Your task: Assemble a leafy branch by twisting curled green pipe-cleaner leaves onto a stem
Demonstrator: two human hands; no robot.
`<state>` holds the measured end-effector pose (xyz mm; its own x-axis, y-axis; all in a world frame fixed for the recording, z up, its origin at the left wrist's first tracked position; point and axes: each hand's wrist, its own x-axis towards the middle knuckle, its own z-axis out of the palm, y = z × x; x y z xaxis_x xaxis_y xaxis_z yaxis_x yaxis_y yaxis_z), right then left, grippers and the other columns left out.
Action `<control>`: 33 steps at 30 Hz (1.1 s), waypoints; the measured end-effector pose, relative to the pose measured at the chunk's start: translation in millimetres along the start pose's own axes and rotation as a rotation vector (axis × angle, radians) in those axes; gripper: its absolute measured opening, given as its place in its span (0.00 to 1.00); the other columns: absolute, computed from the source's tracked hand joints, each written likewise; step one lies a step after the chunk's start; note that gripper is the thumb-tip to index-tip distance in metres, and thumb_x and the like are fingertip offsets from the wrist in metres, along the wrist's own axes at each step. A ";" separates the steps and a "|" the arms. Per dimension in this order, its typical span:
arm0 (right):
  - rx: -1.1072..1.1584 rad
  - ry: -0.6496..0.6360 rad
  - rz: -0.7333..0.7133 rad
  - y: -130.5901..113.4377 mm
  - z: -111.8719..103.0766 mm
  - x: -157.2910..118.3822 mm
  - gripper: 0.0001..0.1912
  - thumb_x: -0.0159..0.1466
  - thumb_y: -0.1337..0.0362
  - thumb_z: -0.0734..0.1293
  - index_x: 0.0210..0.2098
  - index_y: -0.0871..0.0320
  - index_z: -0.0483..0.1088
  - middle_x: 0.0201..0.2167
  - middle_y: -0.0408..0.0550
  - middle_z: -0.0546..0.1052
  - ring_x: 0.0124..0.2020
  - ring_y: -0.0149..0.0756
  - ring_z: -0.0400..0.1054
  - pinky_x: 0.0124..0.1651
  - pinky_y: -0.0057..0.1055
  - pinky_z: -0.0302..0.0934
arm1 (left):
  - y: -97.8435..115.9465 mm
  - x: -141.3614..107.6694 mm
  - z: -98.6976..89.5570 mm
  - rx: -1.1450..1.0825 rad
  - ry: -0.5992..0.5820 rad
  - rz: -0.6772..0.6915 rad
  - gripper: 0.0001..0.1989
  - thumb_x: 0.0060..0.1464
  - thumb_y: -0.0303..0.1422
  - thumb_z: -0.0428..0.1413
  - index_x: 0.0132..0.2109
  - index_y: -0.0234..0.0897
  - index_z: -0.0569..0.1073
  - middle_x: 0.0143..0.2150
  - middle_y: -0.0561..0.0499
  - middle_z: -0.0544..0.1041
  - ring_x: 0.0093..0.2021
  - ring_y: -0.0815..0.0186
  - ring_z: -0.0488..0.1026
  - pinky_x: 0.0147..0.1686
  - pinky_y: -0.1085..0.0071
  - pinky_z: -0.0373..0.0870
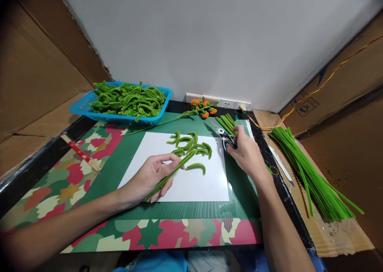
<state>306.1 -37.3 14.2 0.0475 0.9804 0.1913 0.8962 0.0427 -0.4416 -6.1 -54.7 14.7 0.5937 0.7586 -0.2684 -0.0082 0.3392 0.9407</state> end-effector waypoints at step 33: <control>-0.002 0.144 -0.494 -48.4 21.4 -22.9 0.32 0.66 0.64 0.68 0.69 0.57 0.68 0.43 0.52 0.80 0.45 0.52 0.73 0.46 0.45 0.69 | 6.5 2.5 -6.9 -0.449 0.186 0.140 0.22 0.69 0.53 0.59 0.37 0.38 0.71 0.15 0.64 0.59 0.11 0.76 0.49 0.12 0.82 0.52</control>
<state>252.2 -57.7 12.4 -0.3217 0.8064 0.4961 0.8276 0.4941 -0.2664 -10.2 -46.8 18.7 0.4090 0.8863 -0.2171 -0.4472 0.4020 0.7990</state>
